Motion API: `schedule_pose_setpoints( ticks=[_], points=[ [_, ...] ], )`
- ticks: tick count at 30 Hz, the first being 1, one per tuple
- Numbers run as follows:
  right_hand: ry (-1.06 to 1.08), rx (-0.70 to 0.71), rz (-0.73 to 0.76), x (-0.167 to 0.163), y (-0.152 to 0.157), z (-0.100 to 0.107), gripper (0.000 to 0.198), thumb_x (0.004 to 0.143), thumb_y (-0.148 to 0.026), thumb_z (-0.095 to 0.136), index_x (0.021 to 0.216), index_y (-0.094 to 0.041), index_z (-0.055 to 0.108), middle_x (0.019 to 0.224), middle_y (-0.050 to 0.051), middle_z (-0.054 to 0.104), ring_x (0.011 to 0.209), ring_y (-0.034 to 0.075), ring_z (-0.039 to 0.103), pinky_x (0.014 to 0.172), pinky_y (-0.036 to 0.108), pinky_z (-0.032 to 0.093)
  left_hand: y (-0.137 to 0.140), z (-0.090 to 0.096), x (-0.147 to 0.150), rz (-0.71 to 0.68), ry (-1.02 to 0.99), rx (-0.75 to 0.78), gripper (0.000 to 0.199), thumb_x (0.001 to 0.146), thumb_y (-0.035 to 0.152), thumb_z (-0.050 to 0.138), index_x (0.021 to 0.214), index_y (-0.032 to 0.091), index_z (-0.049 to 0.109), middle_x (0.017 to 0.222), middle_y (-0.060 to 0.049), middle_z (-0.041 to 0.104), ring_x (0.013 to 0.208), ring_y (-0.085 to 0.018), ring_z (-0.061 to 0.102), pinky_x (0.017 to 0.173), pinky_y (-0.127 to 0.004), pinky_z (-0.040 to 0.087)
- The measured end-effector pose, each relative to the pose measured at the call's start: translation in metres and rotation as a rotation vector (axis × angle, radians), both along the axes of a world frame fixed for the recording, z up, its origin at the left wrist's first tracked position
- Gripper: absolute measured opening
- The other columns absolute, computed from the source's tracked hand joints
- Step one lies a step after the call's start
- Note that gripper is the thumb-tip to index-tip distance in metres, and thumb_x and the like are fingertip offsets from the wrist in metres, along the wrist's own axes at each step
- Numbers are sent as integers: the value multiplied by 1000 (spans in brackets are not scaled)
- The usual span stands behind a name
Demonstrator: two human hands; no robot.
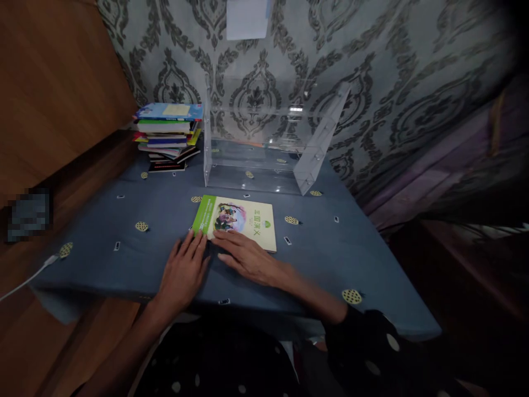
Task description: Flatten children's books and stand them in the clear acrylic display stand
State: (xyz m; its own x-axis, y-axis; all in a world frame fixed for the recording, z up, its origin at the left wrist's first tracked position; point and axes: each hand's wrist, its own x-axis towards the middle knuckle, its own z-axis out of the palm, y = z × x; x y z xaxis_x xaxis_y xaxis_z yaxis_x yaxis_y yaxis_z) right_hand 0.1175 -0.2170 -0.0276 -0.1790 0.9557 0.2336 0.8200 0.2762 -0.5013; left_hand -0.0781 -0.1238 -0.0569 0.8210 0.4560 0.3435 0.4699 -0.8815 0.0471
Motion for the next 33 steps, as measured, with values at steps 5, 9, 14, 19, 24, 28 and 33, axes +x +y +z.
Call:
schedule_pose_setpoints(
  ticks=[5, 9, 14, 19, 24, 28, 33],
  points=[
    [28, -14, 131, -17, 41, 1, 47, 105, -40, 39, 146, -21, 48, 152, 9, 49, 144, 19, 41, 121, 43, 35, 2, -5, -3, -10, -68, 3, 46, 102, 27, 33, 143, 13, 48, 141, -17, 59, 138, -31, 49, 110, -52, 44],
    [29, -29, 176, -12, 66, 0, 46, 105, -41, 36, 143, -20, 52, 151, 8, 51, 142, 19, 44, 119, 42, 38, 2, -5, -1, -3, -99, 12, 41, 102, 28, 35, 137, 16, 53, 135, -16, 63, 133, -30, 54, 108, -50, 47],
    [-71, -3, 154, 8, 94, -9, 45, 105, -40, 38, 140, -19, 55, 151, 9, 50, 145, 20, 41, 121, 42, 34, 2, -4, -1, 5, -97, 28, 42, 103, 28, 34, 139, 15, 52, 138, -14, 62, 135, -29, 52, 105, -49, 48],
    [-172, 2, 40, 22, 118, -21, 46, 104, -38, 39, 143, -16, 51, 154, 14, 46, 146, 24, 38, 121, 48, 32, 4, -5, -1, -3, -92, 46, 46, 102, 28, 35, 145, 16, 48, 143, -12, 58, 135, -28, 52, 105, -45, 48],
    [-218, 43, -85, 22, 128, -28, 52, 103, -41, 43, 146, -12, 47, 154, 18, 45, 147, 28, 36, 122, 49, 31, 4, -5, -1, 1, -110, 47, 48, 102, 28, 36, 147, 17, 45, 143, -11, 58, 136, -27, 52, 107, -46, 47],
    [-241, 24, -99, 18, 126, -25, 53, 103, -40, 42, 146, -9, 46, 154, 20, 44, 148, 29, 35, 122, 51, 29, 4, -5, -1, 3, -100, 57, 44, 102, 27, 37, 142, 15, 51, 143, -12, 59, 135, -27, 53, 107, -45, 47],
    [-222, -20, 39, 11, 111, -15, 47, 105, -34, 36, 143, -10, 50, 153, 17, 46, 147, 24, 36, 122, 47, 30, 3, -5, -1, 12, -95, 44, 42, 101, 25, 37, 137, 14, 56, 142, -12, 59, 134, -28, 54, 106, -45, 48]
  ],
)
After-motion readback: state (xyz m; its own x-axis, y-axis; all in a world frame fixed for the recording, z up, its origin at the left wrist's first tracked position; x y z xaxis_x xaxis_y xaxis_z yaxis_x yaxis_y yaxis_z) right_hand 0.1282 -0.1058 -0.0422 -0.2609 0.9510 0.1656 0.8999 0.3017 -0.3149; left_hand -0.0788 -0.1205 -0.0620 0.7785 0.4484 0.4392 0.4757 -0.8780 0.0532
